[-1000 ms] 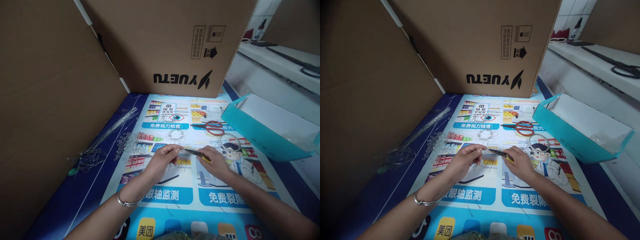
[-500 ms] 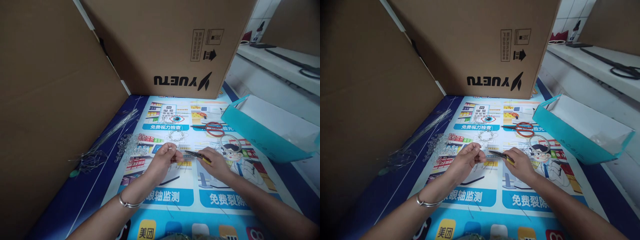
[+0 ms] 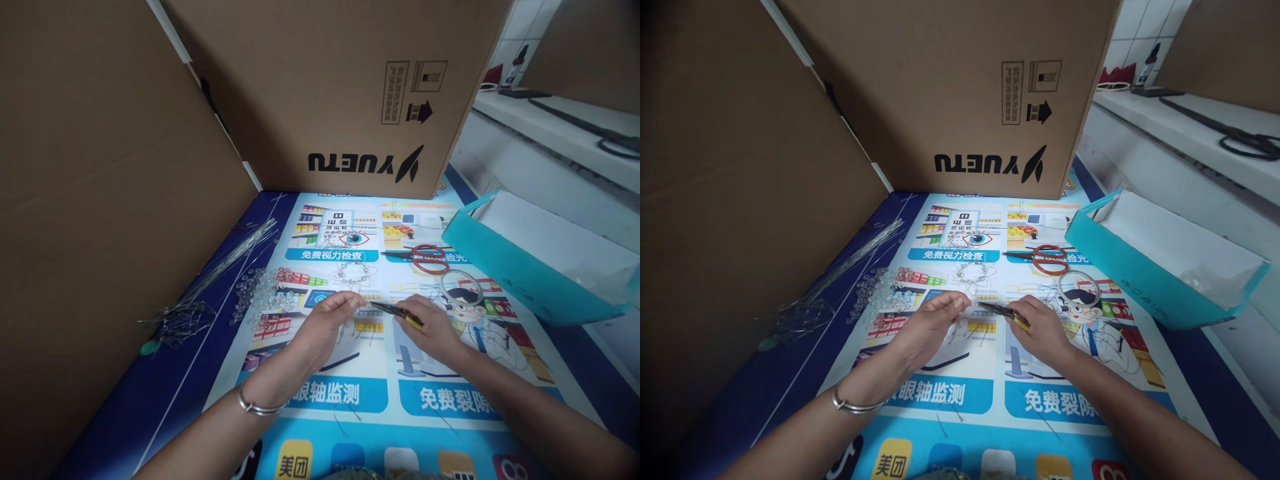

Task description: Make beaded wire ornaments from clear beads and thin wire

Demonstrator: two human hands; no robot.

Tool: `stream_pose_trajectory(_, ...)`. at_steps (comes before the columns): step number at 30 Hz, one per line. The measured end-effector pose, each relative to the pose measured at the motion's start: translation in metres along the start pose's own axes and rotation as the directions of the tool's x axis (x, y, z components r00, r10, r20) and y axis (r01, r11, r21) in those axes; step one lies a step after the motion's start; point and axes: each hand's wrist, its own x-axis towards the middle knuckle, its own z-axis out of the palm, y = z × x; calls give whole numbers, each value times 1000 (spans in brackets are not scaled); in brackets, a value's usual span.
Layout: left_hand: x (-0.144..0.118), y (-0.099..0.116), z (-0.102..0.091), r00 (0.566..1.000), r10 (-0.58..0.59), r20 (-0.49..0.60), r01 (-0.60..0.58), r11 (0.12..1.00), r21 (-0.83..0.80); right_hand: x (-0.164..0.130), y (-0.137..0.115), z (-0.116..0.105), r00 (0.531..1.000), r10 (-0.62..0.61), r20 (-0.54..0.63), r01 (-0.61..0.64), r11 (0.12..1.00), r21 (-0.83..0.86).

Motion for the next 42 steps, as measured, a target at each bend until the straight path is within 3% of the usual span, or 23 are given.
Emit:
stream_pose_trajectory(8,-1,0,-1,996,-72,47,72,997,18,3,-7,-7,995,-82,-59,71,985,-160)
stream_pose_trajectory(17,1,0,-1,990,-107,-89,110,993,37,-2,-15,-20,950,-312,22,280,820,-500)
stream_pose_trajectory(28,-2,-1,4,990,-134,-52,139,985,105,-7,-17,-21,918,-389,81,364,740,-565)
stream_pose_trajectory(36,-2,-3,2,989,-145,-30,148,982,121,-7,-18,-24,936,-346,67,336,820,-463)
stream_pose_trajectory(42,-3,-4,2,986,-163,-20,164,981,102,-6,-18,-24,920,-380,96,370,765,-527)
